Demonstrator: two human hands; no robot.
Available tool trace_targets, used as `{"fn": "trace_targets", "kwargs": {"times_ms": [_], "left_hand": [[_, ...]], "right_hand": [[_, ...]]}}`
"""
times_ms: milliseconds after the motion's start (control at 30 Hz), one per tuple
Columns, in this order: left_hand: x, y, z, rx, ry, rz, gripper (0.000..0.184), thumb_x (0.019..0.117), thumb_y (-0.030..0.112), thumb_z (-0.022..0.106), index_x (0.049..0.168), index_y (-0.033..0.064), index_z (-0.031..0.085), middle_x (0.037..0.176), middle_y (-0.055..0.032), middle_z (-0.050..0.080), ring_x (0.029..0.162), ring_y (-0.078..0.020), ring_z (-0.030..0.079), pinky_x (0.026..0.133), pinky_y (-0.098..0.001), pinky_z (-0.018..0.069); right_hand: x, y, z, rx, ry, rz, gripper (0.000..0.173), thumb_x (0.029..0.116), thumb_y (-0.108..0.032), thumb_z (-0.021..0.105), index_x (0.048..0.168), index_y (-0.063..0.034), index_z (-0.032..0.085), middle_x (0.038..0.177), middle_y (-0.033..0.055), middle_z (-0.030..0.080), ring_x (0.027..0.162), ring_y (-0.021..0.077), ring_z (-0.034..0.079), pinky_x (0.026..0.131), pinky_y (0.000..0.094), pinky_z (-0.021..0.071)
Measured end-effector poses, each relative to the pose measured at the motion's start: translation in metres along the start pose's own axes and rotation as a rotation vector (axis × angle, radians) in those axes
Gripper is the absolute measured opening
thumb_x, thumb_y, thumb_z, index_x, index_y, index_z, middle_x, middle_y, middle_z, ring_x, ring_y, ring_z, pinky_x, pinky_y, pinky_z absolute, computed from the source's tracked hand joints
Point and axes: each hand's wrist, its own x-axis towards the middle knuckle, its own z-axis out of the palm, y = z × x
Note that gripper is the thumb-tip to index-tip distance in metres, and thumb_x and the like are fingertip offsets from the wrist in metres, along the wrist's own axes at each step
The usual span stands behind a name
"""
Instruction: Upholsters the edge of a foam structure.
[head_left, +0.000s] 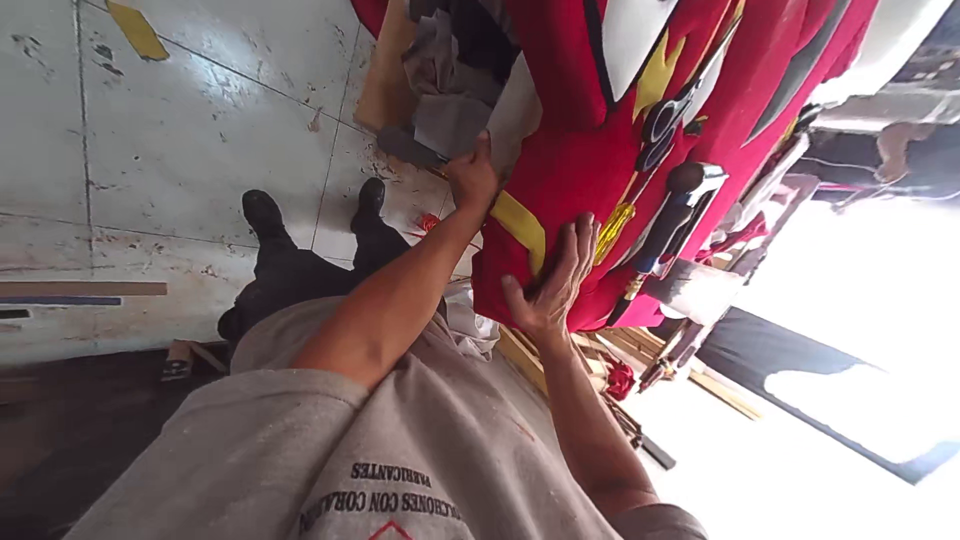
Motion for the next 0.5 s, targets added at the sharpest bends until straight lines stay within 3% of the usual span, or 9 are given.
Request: {"fn": "trace_targets", "kwargs": {"times_ms": [167,300,500], "left_hand": [[0.004,-0.004,0.011,0.017,-0.045,0.142,0.056,0.1080,0.038,0.051,0.063,0.0048,0.054,0.058,0.0001,0.050,0.055,-0.0099,0.048,0.061,-0.0339,0.0458],[0.012,-0.009,0.016,0.022,-0.074,0.196,0.054,0.1068,0.034,0.055,0.060,0.0063,0.052,0.054,0.0029,0.046,0.050,-0.0066,0.045,0.056,-0.0293,0.0432],[0.014,-0.009,0.012,0.123,-0.161,0.208,0.057,0.1073,0.037,0.052,0.062,0.0018,0.053,0.060,-0.0039,0.049,0.058,-0.0158,0.049,0.064,-0.0397,0.0454]], "right_hand": [[0.003,-0.005,0.000,-0.034,-0.064,-0.021,0.090,0.0811,-0.073,0.056,0.151,-0.0155,0.049,0.165,0.0145,0.036,0.155,0.0436,0.020,0.122,0.0696,0.0104],[0.002,-0.005,0.000,-0.054,-0.084,-0.023,0.092,0.0803,-0.074,0.056,0.152,-0.0175,0.047,0.162,0.0109,0.041,0.154,0.0428,0.022,0.121,0.0678,0.0122],[0.004,-0.005,0.000,-0.109,-0.093,-0.042,0.093,0.0788,-0.075,0.056,0.150,-0.0151,0.049,0.160,0.0141,0.043,0.153,0.0435,0.025,0.120,0.0681,0.0139]]}}
